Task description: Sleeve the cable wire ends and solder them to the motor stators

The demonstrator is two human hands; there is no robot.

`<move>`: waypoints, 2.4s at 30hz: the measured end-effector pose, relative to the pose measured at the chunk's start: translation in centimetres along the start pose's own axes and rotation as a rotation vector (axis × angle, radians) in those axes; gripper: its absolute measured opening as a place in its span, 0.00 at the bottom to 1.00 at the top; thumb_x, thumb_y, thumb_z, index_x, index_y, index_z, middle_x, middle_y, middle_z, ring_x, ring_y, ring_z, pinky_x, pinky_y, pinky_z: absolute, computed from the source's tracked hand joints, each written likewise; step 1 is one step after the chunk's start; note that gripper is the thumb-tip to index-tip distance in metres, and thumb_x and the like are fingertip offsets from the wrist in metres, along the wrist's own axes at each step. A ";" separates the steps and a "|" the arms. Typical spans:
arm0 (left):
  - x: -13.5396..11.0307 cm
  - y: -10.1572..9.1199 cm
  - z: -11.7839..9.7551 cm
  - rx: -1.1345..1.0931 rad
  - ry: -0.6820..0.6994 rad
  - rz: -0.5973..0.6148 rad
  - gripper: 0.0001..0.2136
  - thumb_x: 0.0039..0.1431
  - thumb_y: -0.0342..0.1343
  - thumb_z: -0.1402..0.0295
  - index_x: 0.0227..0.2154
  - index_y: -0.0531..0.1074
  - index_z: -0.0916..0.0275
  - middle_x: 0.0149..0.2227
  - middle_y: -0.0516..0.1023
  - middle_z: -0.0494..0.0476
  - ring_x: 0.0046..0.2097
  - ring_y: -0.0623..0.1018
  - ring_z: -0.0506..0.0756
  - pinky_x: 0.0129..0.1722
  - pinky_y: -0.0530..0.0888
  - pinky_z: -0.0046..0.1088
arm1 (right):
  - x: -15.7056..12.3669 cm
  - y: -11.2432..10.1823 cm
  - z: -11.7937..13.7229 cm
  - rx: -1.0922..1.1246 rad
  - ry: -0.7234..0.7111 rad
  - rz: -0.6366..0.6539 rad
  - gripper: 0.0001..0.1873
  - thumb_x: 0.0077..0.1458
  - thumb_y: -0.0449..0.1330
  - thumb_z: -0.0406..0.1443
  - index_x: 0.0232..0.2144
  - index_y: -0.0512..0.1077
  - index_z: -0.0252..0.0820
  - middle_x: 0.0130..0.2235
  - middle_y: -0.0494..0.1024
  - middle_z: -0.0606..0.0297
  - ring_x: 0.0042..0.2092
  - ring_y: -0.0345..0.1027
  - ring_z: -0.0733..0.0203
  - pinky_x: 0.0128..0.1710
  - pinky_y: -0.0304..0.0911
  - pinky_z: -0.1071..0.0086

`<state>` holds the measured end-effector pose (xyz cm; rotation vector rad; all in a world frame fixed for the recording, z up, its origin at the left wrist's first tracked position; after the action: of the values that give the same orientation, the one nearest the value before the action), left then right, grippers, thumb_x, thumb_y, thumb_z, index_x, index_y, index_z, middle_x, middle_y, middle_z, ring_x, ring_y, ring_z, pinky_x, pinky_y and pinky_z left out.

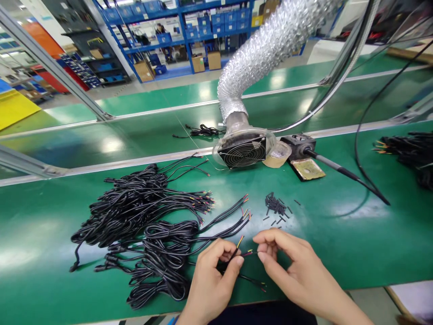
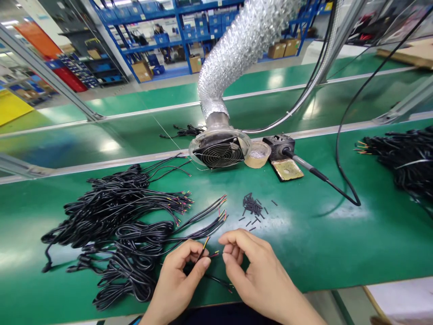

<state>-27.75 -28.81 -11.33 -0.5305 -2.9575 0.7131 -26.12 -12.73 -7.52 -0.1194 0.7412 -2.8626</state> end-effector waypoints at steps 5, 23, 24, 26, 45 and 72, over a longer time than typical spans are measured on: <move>0.0 0.1 0.2 -0.007 0.000 0.011 0.04 0.62 0.55 0.68 0.32 0.70 0.60 0.30 0.73 0.50 0.33 0.71 0.51 0.35 0.68 0.25 | 0.1 0.1 0.1 -0.009 0.021 0.018 0.09 0.61 0.53 0.30 0.42 0.66 0.46 0.33 0.73 0.69 0.32 0.68 0.67 0.34 0.66 0.73; -0.1 0.0 0.0 0.007 0.000 0.008 0.05 0.63 0.55 0.67 0.31 0.70 0.61 0.29 0.72 0.50 0.32 0.72 0.51 0.34 0.68 0.25 | 0.4 0.5 -0.3 0.062 0.079 0.082 0.10 0.59 0.53 0.30 0.43 0.66 0.44 0.31 0.73 0.69 0.31 0.68 0.65 0.32 0.66 0.72; -0.1 0.1 0.1 0.006 -0.003 0.013 0.06 0.63 0.55 0.67 0.31 0.70 0.61 0.29 0.72 0.50 0.32 0.72 0.51 0.34 0.68 0.25 | 0.5 0.9 -0.4 0.077 0.091 0.092 0.10 0.59 0.53 0.29 0.43 0.66 0.44 0.31 0.73 0.69 0.31 0.68 0.65 0.32 0.67 0.72; -0.1 0.2 0.5 0.004 -0.010 0.025 0.06 0.63 0.55 0.66 0.31 0.70 0.61 0.29 0.72 0.51 0.32 0.72 0.51 0.34 0.69 0.25 | 0.6 1.9 -0.4 0.100 0.103 0.083 0.10 0.57 0.53 0.28 0.42 0.66 0.43 0.31 0.74 0.69 0.30 0.68 0.66 0.32 0.67 0.72; -0.1 0.4 1.1 -0.053 -0.059 0.011 0.05 0.64 0.53 0.66 0.33 0.69 0.61 0.30 0.73 0.51 0.32 0.72 0.51 0.34 0.69 0.25 | 0.4 -2.8 -4.4 -0.533 -0.051 -0.005 0.11 0.66 0.47 0.31 0.31 0.64 0.43 0.33 0.66 0.62 0.36 0.61 0.56 0.37 0.62 0.62; -0.2 0.4 0.4 -0.012 -0.002 0.065 0.03 0.63 0.53 0.68 0.34 0.70 0.60 0.28 0.73 0.50 0.30 0.72 0.51 0.32 0.69 0.24 | 1.6 2.0 1.2 -0.034 -0.157 0.221 0.15 0.55 0.54 0.23 0.41 0.70 0.44 0.34 0.73 0.68 0.34 0.67 0.65 0.35 0.64 0.73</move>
<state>-27.53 -28.73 -11.82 -0.6304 -2.9605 0.7024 -27.26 -15.37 -7.43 -0.2475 0.7225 -2.5976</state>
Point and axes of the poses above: each hand's wrist, its own x-axis towards the middle knuckle, its own y-axis out of the palm, z = x × y, the point moved 8 cm from there along x, towards the middle knuckle
